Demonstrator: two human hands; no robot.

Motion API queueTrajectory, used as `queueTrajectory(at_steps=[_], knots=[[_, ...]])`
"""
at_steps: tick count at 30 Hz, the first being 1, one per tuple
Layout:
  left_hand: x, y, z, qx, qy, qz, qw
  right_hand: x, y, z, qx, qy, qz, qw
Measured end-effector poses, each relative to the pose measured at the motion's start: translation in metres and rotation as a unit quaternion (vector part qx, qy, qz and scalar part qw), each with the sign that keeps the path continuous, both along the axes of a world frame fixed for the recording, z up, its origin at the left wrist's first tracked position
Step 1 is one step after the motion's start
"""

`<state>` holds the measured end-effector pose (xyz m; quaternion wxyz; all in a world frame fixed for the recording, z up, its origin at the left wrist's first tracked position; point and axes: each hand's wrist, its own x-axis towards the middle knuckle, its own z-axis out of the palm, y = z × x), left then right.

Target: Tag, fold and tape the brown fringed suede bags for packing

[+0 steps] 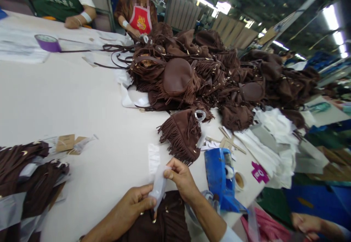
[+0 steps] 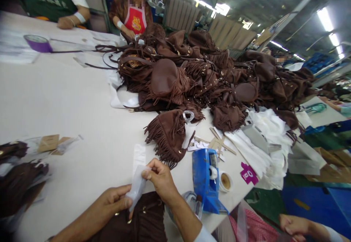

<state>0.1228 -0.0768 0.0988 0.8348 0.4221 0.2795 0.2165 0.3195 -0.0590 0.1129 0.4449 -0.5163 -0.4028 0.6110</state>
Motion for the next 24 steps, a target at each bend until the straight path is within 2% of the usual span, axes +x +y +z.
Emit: queueTrajectory(at_steps=[9,13,15,20,24], knots=[[0.0,-0.005,-0.012,-0.057,-0.029,-0.002,0.998,-0.008,0.002,-0.004,-0.001,-0.03,-0.007,1.0],[-0.003,-0.017,-0.022,-0.054,0.03,-0.028,0.998,0.011,0.02,-0.002,0.03,-0.016,-0.117,0.993],[-0.004,-0.023,-0.026,-0.061,0.049,-0.031,0.996,0.022,0.028,0.002,0.046,-0.02,-0.142,0.989],[-0.007,-0.024,-0.034,-0.042,0.058,-0.001,0.997,0.019,0.017,-0.002,0.027,-0.055,-0.02,0.998],[-0.01,-0.021,-0.034,-0.058,0.049,0.012,0.997,0.01,-0.001,-0.013,0.021,-0.162,0.019,0.986]])
